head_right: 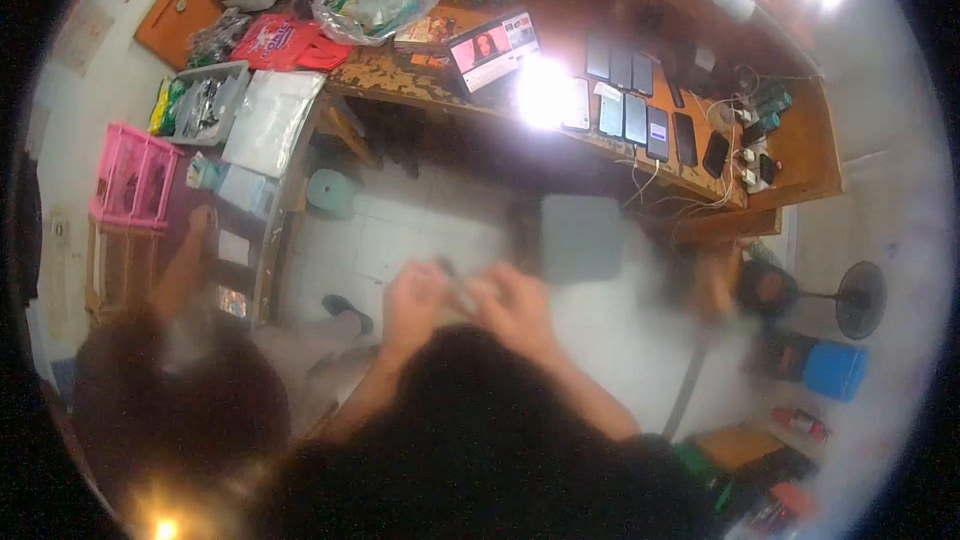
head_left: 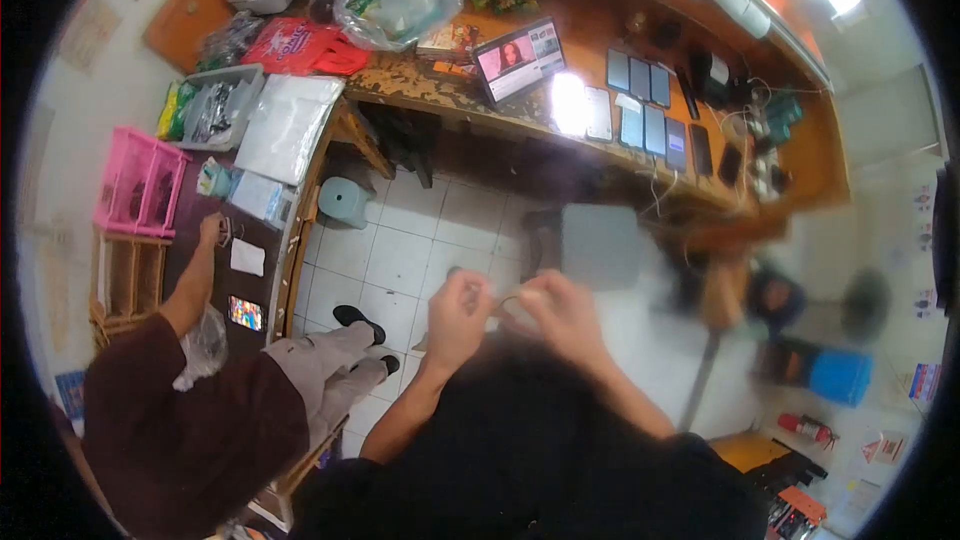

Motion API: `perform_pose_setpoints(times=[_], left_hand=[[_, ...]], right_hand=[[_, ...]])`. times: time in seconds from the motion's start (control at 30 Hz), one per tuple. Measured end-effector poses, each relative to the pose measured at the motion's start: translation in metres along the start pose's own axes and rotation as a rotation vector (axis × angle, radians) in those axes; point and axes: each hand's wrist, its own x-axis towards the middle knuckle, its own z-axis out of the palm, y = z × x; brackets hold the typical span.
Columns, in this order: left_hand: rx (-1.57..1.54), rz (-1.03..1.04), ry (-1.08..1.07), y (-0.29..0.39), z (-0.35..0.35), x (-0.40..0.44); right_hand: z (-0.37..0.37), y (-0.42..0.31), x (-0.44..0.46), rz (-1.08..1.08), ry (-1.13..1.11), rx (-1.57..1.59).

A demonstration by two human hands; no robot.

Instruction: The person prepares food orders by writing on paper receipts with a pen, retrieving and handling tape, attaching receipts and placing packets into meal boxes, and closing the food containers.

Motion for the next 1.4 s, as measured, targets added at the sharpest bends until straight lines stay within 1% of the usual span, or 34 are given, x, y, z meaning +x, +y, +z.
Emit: perform_pose_setpoints(times=[0.03,0.07,0.13,0.17,0.2,0.27,0.3,0.33,0.4,0.43,0.47,0.53,0.57,0.6,0.63,0.67,0.7,0.73,0.77,0.8,0.87,0.9,0.93,0.97,1.03,1.1,1.13,1.17,1.2,1.23,1.27,1.3,1.33,1.4], left_hand=[[0.136,0.051,0.099,0.003,0.000,-0.017],[0.276,0.096,0.201,0.003,-0.001,-0.035],[0.323,0.138,0.250,-0.016,0.000,-0.069],[0.376,0.181,0.273,-0.028,-0.002,-0.084],[0.387,0.182,0.279,-0.036,-0.006,-0.098],[0.473,0.332,0.334,-0.053,-0.016,-0.134],[0.469,0.277,0.338,-0.066,-0.023,-0.154],[0.468,0.275,0.345,-0.071,-0.027,-0.171],[0.487,0.367,0.322,-0.079,-0.034,-0.200],[0.401,0.274,0.345,-0.087,-0.034,-0.217],[0.403,0.279,0.370,-0.102,-0.035,-0.235],[0.060,-0.131,0.316,-0.133,-0.046,-0.270],[0.071,-0.054,0.286,-0.147,-0.053,-0.291],[0.072,-0.050,0.316,-0.169,-0.057,-0.315],[-0.152,-0.017,0.374,-0.203,-0.075,-0.361],[-0.376,0.020,0.408,-0.230,-0.081,-0.382],[-0.383,0.023,0.492,-0.252,-0.093,-0.404],[-0.334,0.010,0.485,-0.277,-0.105,-0.432],[-0.292,-0.014,0.492,-0.294,-0.116,-0.468],[-0.300,-0.041,0.616,-0.302,-0.126,-0.510],[-0.490,0.002,0.842,-0.315,-0.145,-0.570],[-0.772,-0.028,0.973,-0.334,-0.150,-0.606],[-0.787,-0.013,1.028,-0.335,-0.160,-0.641],[-0.566,-0.208,0.993,-0.332,-0.180,-0.675],[-1.066,-0.333,0.988,-0.309,-0.199,-0.730],[-1.108,-0.311,0.987,-0.290,-0.220,-0.764],[-1.143,-0.287,0.988,-0.291,-0.233,-0.775],[-1.155,-0.287,0.991,-0.298,-0.245,-0.783],[-1.194,-0.260,1.104,-0.307,-0.255,-0.786],[-1.228,-0.226,1.219,-0.317,-0.269,-0.790],[-1.231,-0.222,1.228,-0.330,-0.285,-0.795],[-1.263,-0.233,1.303,-0.343,-0.299,-0.800],[-1.295,-0.243,1.381,-0.356,-0.314,-0.805],[-1.250,-0.256,1.387,-0.358,-0.354,-0.817]], right_hand=[[0.000,0.003,-0.005,-0.008,-0.103,-0.087],[0.002,0.010,-0.012,-0.023,-0.116,-0.092],[0.014,0.030,-0.025,-0.067,-0.303,0.002],[0.021,0.041,-0.031,-0.158,-0.358,-0.009],[0.031,0.053,-0.035,-0.166,-0.362,0.000],[0.049,0.072,-0.055,-0.029,-0.690,0.065],[0.057,0.068,-0.071,0.043,-0.782,0.046],[0.065,0.068,-0.086,0.040,-0.788,0.042],[0.085,0.069,-0.120,0.150,-0.960,0.118],[0.101,0.075,-0.132,0.264,-1.053,0.235],[0.114,0.081,-0.145,0.249,-1.070,0.221],[0.140,0.070,-0.172,0.469,-1.085,0.337],[0.155,0.064,-0.188,0.454,-1.107,0.322],[0.172,0.059,-0.205,0.584,-1.076,0.392],[0.212,0.050,-0.239,0.703,-1.078,0.424],[0.235,0.058,-0.255,0.696,-1.127,0.385],[0.259,0.069,-0.272,0.714,-1.152,0.393],[0.286,0.083,-0.290,0.738,-1.202,0.383],[0.306,0.065,-0.315,0.792,-1.250,0.388],[0.337,0.069,-0.342,0.818,-1.357,0.311],[0.394,0.078,-0.386,0.916,-1.354,0.305],[0.421,0.088,-0.409,0.959,-1.333,0.263],[0.447,0.092,-0.430,0.959,-1.369,0.210],[0.479,0.093,-0.448,0.945,-1.334,0.227],[0.528,0.101,-0.487,0.934,-1.296,0.245],[0.572,0.099,-0.514,0.729,-1.202,0.149],[0.593,0.095,-0.526,0.730,-1.199,0.135],[0.617,0.091,-0.538,0.640,-1.133,0.097],[0.637,0.089,-0.543,0.551,-1.072,0.060],[0.659,0.084,-0.544,0.548,-1.079,0.049],[0.681,0.079,-0.545,0.468,-1.150,-0.031],[0.703,0.076,-0.545,0.390,-1.221,-0.109],[0.728,0.075,-0.546,0.391,-1.235,-0.114],[0.773,0.082,-0.547,0.398,-1.302,-0.163]])
